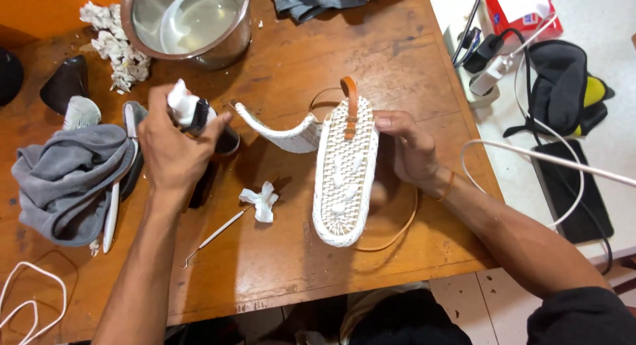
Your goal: Brushing the exterior and interior edges of a woven bag with a small brush to apply or spread a substance.
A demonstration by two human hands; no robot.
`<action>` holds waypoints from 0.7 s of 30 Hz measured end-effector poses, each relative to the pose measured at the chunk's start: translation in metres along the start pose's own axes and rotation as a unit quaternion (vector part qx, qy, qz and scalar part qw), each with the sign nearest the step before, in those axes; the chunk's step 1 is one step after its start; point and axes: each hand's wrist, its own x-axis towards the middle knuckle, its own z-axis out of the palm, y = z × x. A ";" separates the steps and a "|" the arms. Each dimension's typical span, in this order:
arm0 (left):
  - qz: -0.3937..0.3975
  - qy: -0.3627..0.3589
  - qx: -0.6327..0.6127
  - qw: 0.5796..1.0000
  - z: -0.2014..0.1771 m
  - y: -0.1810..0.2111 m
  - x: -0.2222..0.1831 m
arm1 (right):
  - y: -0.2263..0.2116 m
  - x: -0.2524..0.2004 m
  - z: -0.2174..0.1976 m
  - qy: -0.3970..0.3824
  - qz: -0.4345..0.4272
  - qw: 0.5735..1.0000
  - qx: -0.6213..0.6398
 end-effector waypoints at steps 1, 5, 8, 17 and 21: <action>-0.020 0.001 -0.012 1.000 0.001 -0.004 -0.001 | 0.003 0.003 -0.005 -0.011 0.004 1.000 0.027; -0.030 0.007 -0.023 0.999 -0.005 -0.011 -0.007 | -0.005 0.004 0.002 -0.043 0.023 0.997 0.067; 0.077 0.018 0.125 0.989 -0.026 0.001 0.005 | 0.011 -0.002 -0.003 0.008 -0.009 1.000 -0.016; -0.131 -0.160 0.268 0.941 -0.056 0.032 0.094 | 0.000 -0.004 0.003 -0.022 0.009 0.999 -0.023; -0.179 -0.265 0.169 0.932 -0.026 0.014 0.149 | 0.002 -0.003 -0.004 -0.033 -0.007 0.995 -0.098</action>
